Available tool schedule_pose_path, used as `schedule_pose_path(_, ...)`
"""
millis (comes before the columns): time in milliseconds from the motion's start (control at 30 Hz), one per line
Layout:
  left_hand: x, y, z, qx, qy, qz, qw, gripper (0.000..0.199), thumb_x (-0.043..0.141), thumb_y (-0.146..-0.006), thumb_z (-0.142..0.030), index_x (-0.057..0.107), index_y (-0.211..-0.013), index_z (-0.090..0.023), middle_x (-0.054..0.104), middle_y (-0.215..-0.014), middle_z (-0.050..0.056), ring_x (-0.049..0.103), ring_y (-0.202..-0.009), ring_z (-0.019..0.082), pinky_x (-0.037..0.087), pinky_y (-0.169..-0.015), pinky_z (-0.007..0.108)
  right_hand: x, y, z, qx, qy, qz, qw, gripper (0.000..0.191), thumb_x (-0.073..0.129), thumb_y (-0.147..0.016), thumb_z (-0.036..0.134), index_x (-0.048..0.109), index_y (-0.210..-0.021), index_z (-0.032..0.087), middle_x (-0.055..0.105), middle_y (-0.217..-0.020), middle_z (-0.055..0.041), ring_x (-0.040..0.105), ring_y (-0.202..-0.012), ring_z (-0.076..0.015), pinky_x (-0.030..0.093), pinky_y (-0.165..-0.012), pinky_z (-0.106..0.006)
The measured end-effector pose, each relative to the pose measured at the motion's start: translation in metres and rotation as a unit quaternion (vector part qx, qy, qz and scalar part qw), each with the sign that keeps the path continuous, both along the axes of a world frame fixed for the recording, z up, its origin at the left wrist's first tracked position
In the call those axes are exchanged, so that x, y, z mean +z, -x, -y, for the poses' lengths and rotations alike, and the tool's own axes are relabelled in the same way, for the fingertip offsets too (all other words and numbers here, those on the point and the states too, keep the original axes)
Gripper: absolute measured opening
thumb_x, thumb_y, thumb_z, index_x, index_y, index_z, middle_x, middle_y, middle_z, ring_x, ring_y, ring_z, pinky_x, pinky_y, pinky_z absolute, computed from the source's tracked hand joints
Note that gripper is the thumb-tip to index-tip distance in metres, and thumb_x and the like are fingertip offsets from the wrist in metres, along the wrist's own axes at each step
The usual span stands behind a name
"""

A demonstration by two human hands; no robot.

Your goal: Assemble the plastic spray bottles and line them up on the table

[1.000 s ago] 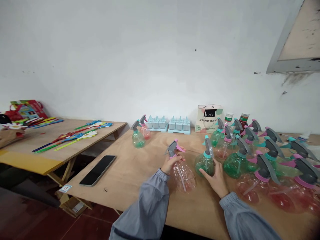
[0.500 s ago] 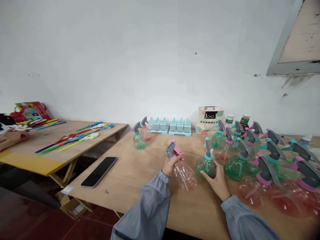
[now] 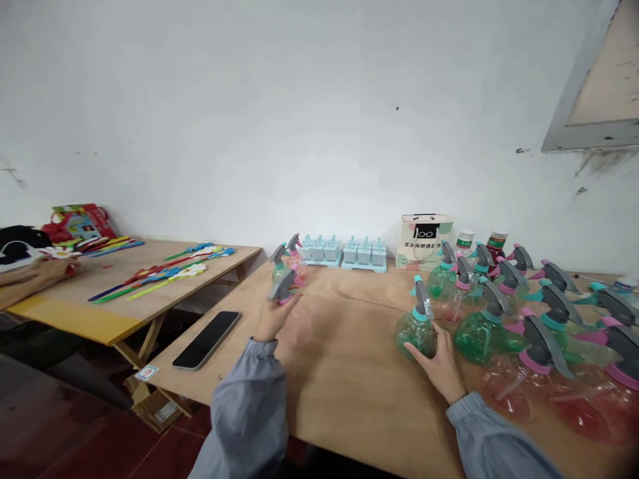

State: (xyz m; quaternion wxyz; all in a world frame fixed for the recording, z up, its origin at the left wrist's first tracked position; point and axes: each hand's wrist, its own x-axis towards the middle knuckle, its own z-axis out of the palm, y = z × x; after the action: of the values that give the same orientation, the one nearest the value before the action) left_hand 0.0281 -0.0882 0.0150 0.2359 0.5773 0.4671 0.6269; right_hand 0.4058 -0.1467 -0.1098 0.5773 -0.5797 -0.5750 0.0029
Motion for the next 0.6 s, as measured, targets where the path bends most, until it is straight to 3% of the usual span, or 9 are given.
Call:
schedule_pose_path(133, -0.007, 0.062, -0.02, 0.104, -0.024, -0.065, 0.992, 0.039, 0.072, -0.068, -0.05, 0.067, -0.091, -0.018, 0.074, -0.099, 0.01, 0.068, -0.102, 0.029, 0.05, -0.102, 0.046, 0.0, 0.0, 0.0, -0.003, -0.005, 0.008, 1.0, 0.083, 0.061, -0.072, 0.079, 0.05, -0.128, 0.019, 0.055, -0.114, -0.0124, 0.054, -0.111, -0.0323, 0.044, -0.099, -0.051)
schedule_pose_path(233, -0.014, 0.084, -0.033, 0.136, -0.021, -0.09, 0.986, 0.034, 0.07, -0.07, -0.046, 0.067, -0.09, -0.018, 0.075, -0.101, 0.011, 0.067, -0.104, 0.03, 0.049, -0.103, 0.048, -0.001, -0.001, -0.001, -0.005, -0.006, 0.006, 1.0, 0.084, 0.061, -0.071, 0.08, 0.05, -0.129, 0.02, 0.054, -0.115, -0.0124, 0.054, -0.112, -0.0325, 0.044, -0.099, -0.051)
schedule_pose_path(433, -0.027, 0.09, -0.05, 0.18, -0.02, -0.081, 0.98, 0.033, 0.067, -0.069, -0.039, 0.068, -0.092, -0.016, 0.075, -0.094, 0.01, 0.067, -0.1, 0.031, 0.053, -0.096, 0.047, -0.003, -0.003, -0.002, -0.005, 0.0, 0.008, 1.0, 0.084, 0.061, -0.071, 0.08, 0.05, -0.129, 0.02, 0.055, -0.115, -0.0124, 0.055, -0.111, -0.0322, 0.045, -0.098, -0.051)
schedule_pose_path(600, -0.032, 0.09, -0.053, 0.179, -0.027, -0.09, 0.979, 0.033, 0.065, -0.072, -0.044, 0.067, -0.087, -0.015, 0.072, -0.092, 0.01, 0.067, -0.093, 0.028, 0.053, -0.093, 0.048, -0.002, -0.003, -0.002, -0.009, -0.005, 0.013, 1.0, 0.085, 0.06, -0.071, 0.08, 0.051, -0.129, 0.019, 0.055, -0.114, -0.0131, 0.055, -0.11, -0.0326, 0.045, -0.098, -0.051)
